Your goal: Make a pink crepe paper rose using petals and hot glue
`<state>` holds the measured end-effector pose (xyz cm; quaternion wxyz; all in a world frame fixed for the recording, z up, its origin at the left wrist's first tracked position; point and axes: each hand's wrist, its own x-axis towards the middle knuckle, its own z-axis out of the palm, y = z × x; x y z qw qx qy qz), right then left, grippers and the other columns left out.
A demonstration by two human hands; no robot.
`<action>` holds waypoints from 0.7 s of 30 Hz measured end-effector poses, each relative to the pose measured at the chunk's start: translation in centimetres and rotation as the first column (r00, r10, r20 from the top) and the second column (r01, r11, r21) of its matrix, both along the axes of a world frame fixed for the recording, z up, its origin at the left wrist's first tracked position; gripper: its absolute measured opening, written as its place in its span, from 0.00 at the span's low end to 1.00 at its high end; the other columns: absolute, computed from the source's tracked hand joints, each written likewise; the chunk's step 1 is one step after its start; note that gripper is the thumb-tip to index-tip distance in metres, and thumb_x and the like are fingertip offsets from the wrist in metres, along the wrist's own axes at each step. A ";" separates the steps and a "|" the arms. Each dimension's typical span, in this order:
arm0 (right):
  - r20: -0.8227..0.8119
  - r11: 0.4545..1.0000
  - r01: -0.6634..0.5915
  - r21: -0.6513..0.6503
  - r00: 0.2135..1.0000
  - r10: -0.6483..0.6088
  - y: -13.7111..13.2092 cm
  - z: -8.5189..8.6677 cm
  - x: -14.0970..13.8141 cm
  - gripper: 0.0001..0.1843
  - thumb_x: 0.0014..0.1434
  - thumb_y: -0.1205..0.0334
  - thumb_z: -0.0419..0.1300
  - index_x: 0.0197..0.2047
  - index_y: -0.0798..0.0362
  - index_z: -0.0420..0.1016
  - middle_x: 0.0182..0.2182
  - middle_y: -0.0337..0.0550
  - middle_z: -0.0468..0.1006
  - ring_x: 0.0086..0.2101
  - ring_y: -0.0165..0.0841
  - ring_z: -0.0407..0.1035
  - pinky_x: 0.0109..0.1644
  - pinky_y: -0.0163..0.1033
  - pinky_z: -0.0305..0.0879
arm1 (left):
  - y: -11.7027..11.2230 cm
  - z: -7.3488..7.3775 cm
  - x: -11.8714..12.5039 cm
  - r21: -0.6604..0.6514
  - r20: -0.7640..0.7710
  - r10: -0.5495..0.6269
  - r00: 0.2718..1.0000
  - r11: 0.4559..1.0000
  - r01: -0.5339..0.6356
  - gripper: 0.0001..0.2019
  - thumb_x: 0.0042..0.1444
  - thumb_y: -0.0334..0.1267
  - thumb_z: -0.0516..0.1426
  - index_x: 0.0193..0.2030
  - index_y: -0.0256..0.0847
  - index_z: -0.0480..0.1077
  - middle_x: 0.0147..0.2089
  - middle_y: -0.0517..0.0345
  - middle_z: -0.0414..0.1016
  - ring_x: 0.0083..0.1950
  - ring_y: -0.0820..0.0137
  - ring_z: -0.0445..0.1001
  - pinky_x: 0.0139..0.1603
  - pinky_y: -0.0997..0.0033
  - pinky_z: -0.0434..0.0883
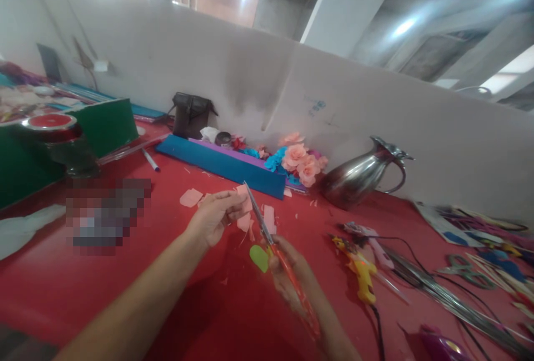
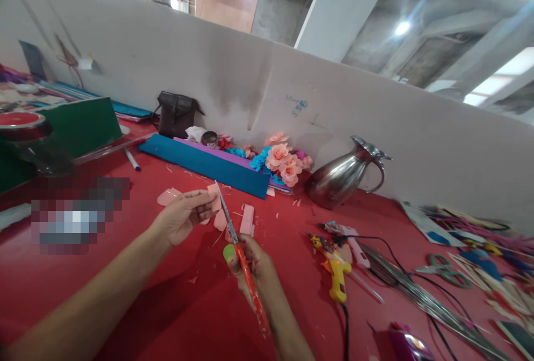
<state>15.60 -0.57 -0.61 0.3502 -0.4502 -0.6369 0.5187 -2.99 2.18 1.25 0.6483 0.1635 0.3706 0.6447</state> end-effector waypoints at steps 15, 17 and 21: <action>0.102 0.993 -0.065 0.098 0.993 0.055 -0.4 1.1 0.4 0.26 0.57 0.36 0.51 0.44 0.50 0.68 0.22 0.33 0.58 0.20 0.26 0.49 0.23 0.32 0.51 | -0.5 0.1 0.8 0.039 -0.218 -0.100 0.971 0.993 0.111 0.14 0.41 0.37 0.66 0.18 0.35 0.64 0.20 0.65 0.61 0.23 0.81 0.61 0.26 0.79 0.60; 0.080 0.996 -0.068 0.065 0.995 0.062 -0.6 1.6 0.3 0.27 0.56 0.36 0.51 0.43 0.51 0.68 0.21 0.32 0.57 0.19 0.25 0.48 0.23 0.31 0.49 | -0.6 0.2 0.7 0.046 -0.223 -0.105 0.969 0.992 0.118 0.14 0.41 0.37 0.65 0.18 0.36 0.64 0.19 0.65 0.61 0.22 0.81 0.60 0.26 0.79 0.59; 0.040 0.999 -0.053 -0.002 0.998 0.053 -0.8 2.1 0.1 0.28 0.53 0.34 0.53 0.43 0.51 0.68 0.20 0.32 0.56 0.18 0.24 0.47 0.20 0.31 0.45 | -0.6 0.2 0.7 0.048 -0.218 -0.107 0.970 0.992 0.120 0.13 0.41 0.36 0.65 0.19 0.35 0.65 0.20 0.64 0.63 0.23 0.81 0.61 0.27 0.78 0.59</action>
